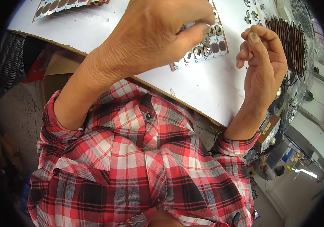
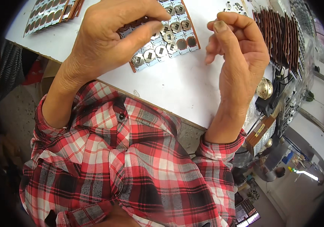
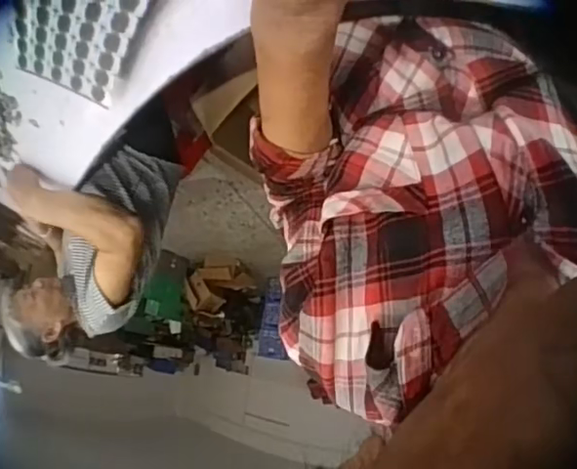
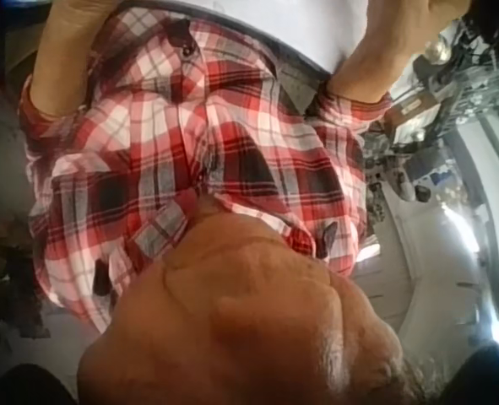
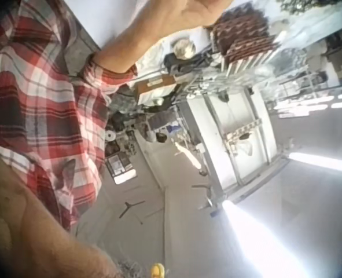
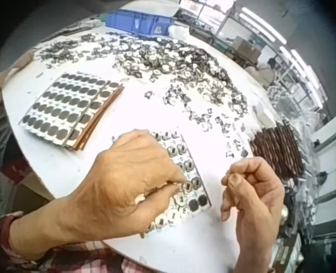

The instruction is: Assembling small metal components into a grid sheet at a workbench.

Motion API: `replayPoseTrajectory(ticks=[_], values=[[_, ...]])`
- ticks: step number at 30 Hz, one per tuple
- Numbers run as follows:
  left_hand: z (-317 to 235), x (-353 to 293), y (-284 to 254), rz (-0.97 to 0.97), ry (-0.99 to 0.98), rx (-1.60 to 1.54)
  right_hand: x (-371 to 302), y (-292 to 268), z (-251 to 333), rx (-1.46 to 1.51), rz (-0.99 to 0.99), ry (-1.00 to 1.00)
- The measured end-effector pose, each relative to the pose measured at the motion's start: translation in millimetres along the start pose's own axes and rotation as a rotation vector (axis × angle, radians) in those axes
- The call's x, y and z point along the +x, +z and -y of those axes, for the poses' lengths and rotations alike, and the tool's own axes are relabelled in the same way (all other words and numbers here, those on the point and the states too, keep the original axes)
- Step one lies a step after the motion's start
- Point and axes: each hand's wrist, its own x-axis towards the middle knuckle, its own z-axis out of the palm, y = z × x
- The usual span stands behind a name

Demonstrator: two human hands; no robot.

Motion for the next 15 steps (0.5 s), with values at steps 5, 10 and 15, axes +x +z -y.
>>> replayPoseTrajectory(ticks=[5,10,15], values=[[-2.0,-0.7,0.0,-0.045,-0.064,-0.061,-1.9,0.5,-1.5,-0.188,0.032,-0.053],[-3.9,0.1,-1.4,-0.058,-0.125,-0.043,-5.3,15.8,-15.1,-0.300,0.213,-0.216],[-4.0,-0.4,-1.2,-0.052,-0.130,-0.053,-12.9,27.1,-6.6,-0.669,0.236,-0.195]])
